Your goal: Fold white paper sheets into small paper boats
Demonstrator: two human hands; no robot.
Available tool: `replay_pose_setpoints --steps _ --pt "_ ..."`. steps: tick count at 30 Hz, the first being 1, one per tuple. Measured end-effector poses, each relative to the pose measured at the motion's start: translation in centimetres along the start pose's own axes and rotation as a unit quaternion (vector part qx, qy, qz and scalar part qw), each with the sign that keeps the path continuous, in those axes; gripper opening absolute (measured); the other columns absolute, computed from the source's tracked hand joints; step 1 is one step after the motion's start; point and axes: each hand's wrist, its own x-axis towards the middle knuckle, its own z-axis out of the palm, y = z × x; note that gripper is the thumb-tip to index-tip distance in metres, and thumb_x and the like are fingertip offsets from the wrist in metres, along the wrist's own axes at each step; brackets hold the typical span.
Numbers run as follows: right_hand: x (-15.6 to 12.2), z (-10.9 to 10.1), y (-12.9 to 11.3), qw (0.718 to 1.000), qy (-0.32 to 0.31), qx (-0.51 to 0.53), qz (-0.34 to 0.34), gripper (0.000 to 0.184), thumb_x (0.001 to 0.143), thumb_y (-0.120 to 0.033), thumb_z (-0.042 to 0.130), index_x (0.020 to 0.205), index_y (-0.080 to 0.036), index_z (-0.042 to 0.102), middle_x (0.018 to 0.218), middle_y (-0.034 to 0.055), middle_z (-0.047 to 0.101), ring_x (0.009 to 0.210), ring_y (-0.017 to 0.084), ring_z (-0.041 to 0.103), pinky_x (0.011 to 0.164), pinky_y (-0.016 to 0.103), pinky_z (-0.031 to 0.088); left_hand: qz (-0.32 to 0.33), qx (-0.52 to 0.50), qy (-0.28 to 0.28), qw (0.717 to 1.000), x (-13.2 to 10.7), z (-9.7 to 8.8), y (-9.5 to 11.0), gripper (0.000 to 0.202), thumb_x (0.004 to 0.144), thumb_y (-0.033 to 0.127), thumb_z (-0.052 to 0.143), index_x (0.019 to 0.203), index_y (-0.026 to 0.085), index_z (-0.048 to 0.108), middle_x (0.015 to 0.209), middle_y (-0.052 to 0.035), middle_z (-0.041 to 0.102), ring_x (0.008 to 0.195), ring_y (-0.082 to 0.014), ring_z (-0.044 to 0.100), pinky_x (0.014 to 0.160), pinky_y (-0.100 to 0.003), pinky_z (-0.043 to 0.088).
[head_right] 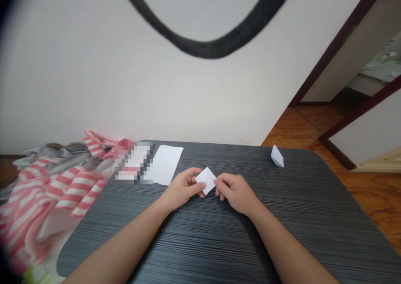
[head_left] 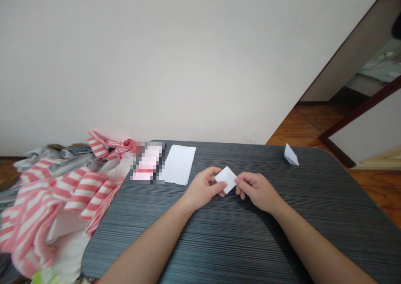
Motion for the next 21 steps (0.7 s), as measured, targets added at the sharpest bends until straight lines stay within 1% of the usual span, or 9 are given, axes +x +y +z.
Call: replay_pose_setpoints --steps 3,5,7,11,14,17,21 --pt "-0.05 0.03 -0.14 1.000 -0.008 0.001 -0.004 0.031 0.091 -0.030 0.046 0.065 -0.017 0.057 0.055 -0.0007 0.058 0.048 0.011 0.054 0.054 0.023 0.042 -0.015 0.012 -0.024 1.000 -0.10 -0.05 0.24 0.028 0.079 0.032 0.061 0.096 0.011 0.056 0.074 -0.0063 0.066 0.060 -0.0130 0.062 0.059 -0.025 0.050" --pt "-0.11 0.08 -0.12 1.000 -0.011 0.002 -0.008 0.031 0.091 -0.029 0.046 0.065 -0.017 0.057 0.055 -0.0007 0.058 0.048 0.011 0.055 0.053 0.023 0.042 -0.020 0.023 -0.027 0.999 -0.17 -0.05 0.31 0.024 0.080 0.033 0.059 0.088 0.011 0.057 0.071 -0.0062 0.066 0.058 -0.0121 0.061 0.058 -0.024 0.050" --pt "-0.18 0.13 -0.05 1.000 -0.016 0.003 -0.016 0.029 0.090 -0.027 0.046 0.065 -0.016 0.056 0.056 -0.0007 0.057 0.049 0.011 0.055 0.053 0.023 0.042 -0.020 0.032 -0.023 0.999 -0.26 -0.01 0.31 0.022 0.080 0.033 0.058 0.084 0.011 0.057 0.066 -0.0049 0.065 0.055 -0.0113 0.059 0.056 -0.023 0.049" --pt "-0.22 0.25 -0.01 0.999 -0.030 0.019 -0.029 0.024 0.090 -0.026 0.046 0.073 -0.016 0.058 0.061 -0.0002 0.058 0.051 0.011 0.055 0.052 0.022 0.043 -0.022 0.052 -0.034 0.998 -0.48 0.09 0.15 0.020 0.080 0.032 0.058 0.082 0.012 0.057 0.064 -0.0033 0.063 0.054 -0.0110 0.057 0.054 -0.023 0.048" --pt "-0.10 0.35 -0.15 0.999 -0.034 0.021 -0.029 0.022 0.090 -0.028 0.047 0.079 -0.016 0.061 0.061 -0.0004 0.058 0.051 0.011 0.054 0.050 0.022 0.042 -0.023 0.085 -0.044 0.995 -0.64 0.09 -0.08 0.021 0.080 0.033 0.058 0.080 0.013 0.058 0.063 -0.0029 0.062 0.056 -0.0117 0.058 0.052 -0.022 0.046" --pt "0.03 0.39 -0.30 0.999 -0.023 -0.001 -0.033 0.021 0.089 -0.029 0.049 0.079 -0.016 0.062 0.060 -0.0004 0.057 0.051 0.011 0.054 0.050 0.022 0.041 -0.022 0.119 -0.054 0.991 -0.70 0.04 -0.24 0.023 0.080 0.036 0.057 0.080 0.013 0.060 0.062 -0.0027 0.061 0.056 -0.0123 0.059 0.050 -0.020 0.043" --pt "0.06 0.35 -0.57 0.999 -0.006 -0.030 -0.040 0.026 0.090 -0.030 0.049 0.072 -0.016 0.061 0.057 -0.0008 0.056 0.052 0.012 0.054 0.052 0.023 0.040 -0.023 0.133 -0.064 0.989 -0.65 -0.03 -0.04 0.026 0.080 0.039 0.057 0.083 0.013 0.060 0.062 -0.0029 0.061 0.056 -0.0127 0.059 0.050 -0.020 0.042"
